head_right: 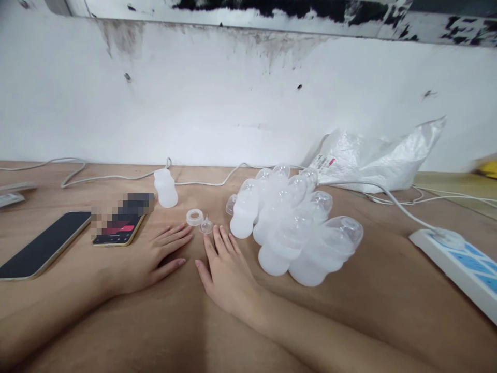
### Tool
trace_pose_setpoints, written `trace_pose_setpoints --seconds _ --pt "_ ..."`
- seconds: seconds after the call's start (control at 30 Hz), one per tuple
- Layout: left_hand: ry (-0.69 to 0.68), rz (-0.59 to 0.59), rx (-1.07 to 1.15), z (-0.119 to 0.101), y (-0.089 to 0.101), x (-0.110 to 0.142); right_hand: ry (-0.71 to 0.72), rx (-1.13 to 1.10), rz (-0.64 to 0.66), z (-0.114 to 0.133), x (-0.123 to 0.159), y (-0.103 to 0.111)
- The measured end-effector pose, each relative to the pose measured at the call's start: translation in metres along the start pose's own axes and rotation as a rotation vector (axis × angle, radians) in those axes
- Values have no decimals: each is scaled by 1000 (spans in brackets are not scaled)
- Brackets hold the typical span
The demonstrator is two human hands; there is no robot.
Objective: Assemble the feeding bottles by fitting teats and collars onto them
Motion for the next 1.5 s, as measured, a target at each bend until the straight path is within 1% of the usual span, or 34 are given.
trace_pose_setpoints --seconds 0.33,0.57,0.9,0.93,1.0,1.07,1.13,1.2,1.27,1.33,1.4,1.5 --pt "17 16 -17 -2 2 0 30 20 -55 0 -1 0" --pt "30 34 -39 -3 2 0 13 30 -34 1 -1 0" --pt "15 15 -12 -2 1 1 8 -27 -26 1 0 3" --pt "15 -8 -5 -2 1 1 3 -45 -28 0 0 3" --pt "26 -103 13 -3 4 0 4 -81 -50 -1 -1 5" --pt "49 -220 8 -3 7 -5 42 -94 -90 -3 -5 7" --pt "67 -285 -42 -3 8 -14 105 -67 -128 -5 -9 7" --pt "87 -286 -105 -2 7 -22 152 -32 -143 -7 -12 5" --pt "116 -262 -142 1 2 -29 164 -16 -151 -8 -14 3" --pt "139 -254 -130 4 -3 -32 168 -23 -173 -8 -13 2" --pt "144 -279 -87 7 -6 -32 190 -36 -212 -8 -12 2" --pt "128 -314 -48 7 -6 -30 238 -81 -257 -7 -10 5"
Point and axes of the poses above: each hand's wrist, its own x-axis away from the middle knuckle, its own y-axis out of the back of the hand, z = x × y, the point moved 1 cm from there along -x, towards the middle knuckle, and after that the axes turned 9 degrees about z, right-handed, at the moved point
